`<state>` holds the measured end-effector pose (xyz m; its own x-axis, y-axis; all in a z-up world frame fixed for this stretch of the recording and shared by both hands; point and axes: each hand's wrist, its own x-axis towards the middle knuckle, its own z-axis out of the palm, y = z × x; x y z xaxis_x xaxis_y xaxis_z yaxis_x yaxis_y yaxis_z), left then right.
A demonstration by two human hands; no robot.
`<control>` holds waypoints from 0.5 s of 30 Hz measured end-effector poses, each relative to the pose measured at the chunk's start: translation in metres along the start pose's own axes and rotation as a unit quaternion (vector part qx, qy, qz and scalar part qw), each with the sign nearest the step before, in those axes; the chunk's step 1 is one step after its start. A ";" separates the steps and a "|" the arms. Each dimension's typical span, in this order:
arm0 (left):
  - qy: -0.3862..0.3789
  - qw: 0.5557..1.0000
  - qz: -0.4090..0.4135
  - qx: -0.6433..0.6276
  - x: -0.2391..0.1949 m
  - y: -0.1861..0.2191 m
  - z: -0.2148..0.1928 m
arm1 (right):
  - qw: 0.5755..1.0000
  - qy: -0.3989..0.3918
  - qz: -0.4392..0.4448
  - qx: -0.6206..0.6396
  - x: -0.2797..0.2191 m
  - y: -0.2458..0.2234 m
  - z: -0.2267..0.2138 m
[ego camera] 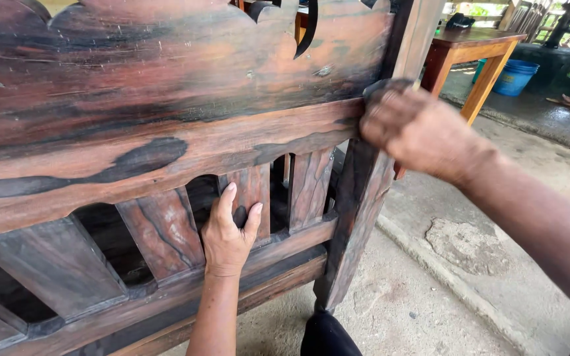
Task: The person sands the surface of a dark wooden headboard using a sanding block. They work on the vertical slats, the horizontal frame, and the carved top section, moving the block back and forth to smooth the wood.
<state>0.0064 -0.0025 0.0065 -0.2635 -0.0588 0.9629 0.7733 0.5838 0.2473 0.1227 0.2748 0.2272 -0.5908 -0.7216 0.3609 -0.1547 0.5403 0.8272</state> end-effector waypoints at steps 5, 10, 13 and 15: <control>0.004 1.000 0.010 0.016 -0.007 0.001 0.000 | 0.985 -0.098 -0.142 0.015 -0.022 -0.027 0.049; -0.025 0.999 -0.038 0.001 -0.002 -0.001 0.002 | 0.993 -0.019 -0.114 0.006 -0.010 -0.003 0.034; 0.003 1.000 0.016 0.012 -0.005 -0.004 0.004 | 0.993 -0.030 -0.114 0.010 -0.017 -0.022 0.041; -0.015 1.000 -0.003 0.017 -0.007 -0.004 0.002 | 0.989 -0.052 -0.140 0.004 -0.020 -0.021 0.047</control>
